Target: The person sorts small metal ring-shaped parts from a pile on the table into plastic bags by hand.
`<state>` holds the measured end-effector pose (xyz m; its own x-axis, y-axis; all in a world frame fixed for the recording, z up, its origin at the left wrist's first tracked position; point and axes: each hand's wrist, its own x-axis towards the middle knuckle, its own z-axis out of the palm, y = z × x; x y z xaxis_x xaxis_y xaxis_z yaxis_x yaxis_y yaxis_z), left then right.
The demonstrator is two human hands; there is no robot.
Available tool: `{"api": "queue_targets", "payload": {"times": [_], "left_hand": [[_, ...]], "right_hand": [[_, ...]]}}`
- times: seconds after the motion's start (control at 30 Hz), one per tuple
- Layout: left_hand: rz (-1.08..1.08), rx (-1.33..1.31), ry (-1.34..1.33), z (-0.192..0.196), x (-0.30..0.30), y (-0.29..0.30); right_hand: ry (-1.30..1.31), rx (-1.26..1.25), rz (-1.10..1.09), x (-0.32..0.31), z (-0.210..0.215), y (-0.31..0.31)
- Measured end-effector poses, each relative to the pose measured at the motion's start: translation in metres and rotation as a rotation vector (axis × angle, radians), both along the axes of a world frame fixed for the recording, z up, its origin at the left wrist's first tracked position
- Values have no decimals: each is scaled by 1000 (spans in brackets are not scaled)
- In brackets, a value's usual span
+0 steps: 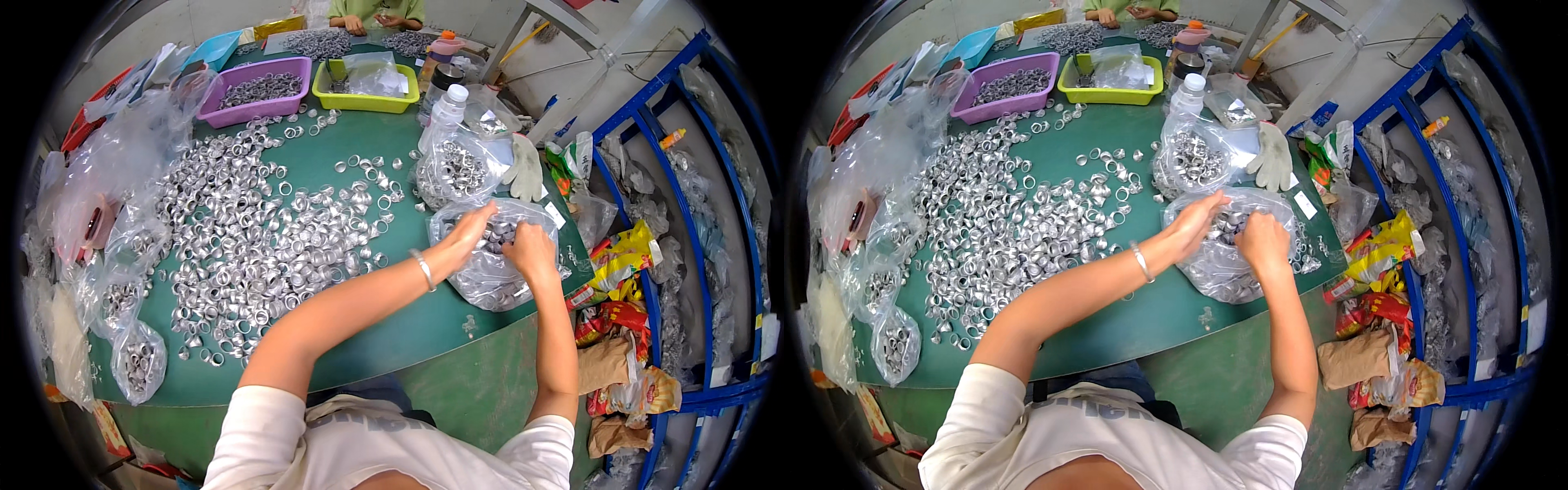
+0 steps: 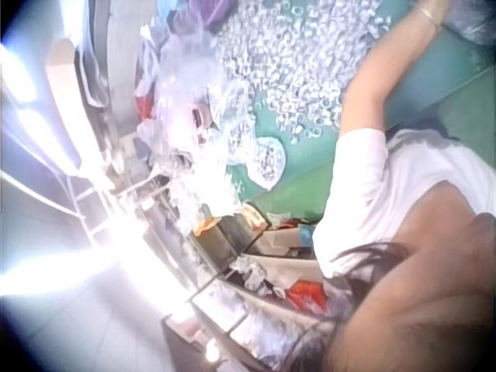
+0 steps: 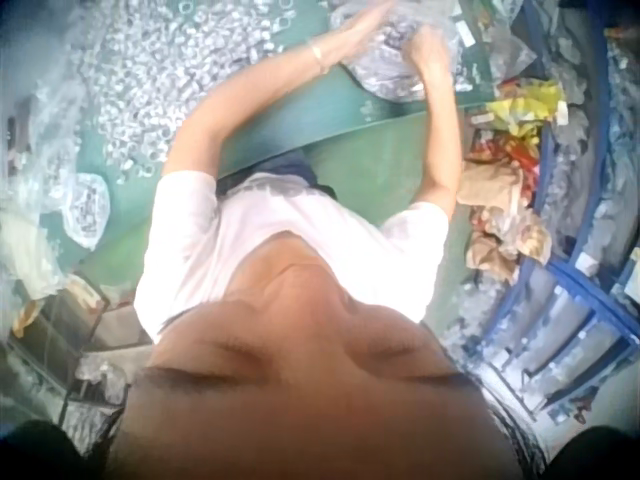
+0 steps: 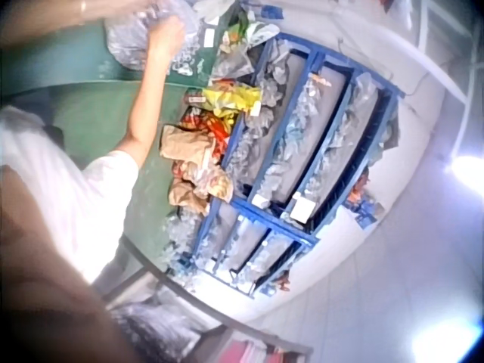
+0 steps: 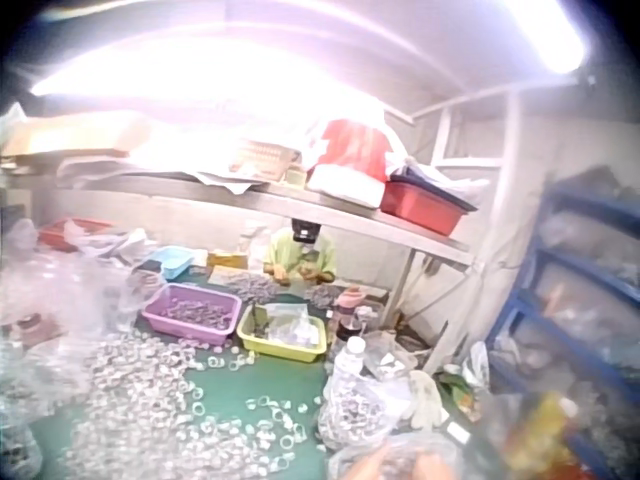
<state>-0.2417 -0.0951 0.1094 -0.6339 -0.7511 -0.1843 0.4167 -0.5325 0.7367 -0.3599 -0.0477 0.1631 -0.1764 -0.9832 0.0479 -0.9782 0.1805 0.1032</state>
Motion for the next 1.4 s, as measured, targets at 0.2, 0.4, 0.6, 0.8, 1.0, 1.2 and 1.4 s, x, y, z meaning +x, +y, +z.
{"api": "queue_targets", "payload": {"times": [0.2, 0.4, 0.6, 0.8, 1.0, 1.2, 1.4], "left_hand": [[383, -620, -1046, -35, 35, 18], [135, -260, -668, -85, 50, -9], [263, -229, -301, -51, 51, 0], [287, -362, -66, 5, 47, 16], [313, -490, 85, 52, 28, 18], [289, -563, 138, 78, 10, 21], [288, -599, -25, 43, 26, 2]], "right_hand": [[89, -234, -16, -8, -28, -6], [-61, -169, 26, -2, -13, 2], [-87, -60, 325, 0, 13, 44], [-26, -84, 410, -18, 10, 63], [-136, -412, 460, -24, 31, 88], [-157, -594, 416, -36, 12, 99], [-180, -481, 382, -35, -2, 97]]}}
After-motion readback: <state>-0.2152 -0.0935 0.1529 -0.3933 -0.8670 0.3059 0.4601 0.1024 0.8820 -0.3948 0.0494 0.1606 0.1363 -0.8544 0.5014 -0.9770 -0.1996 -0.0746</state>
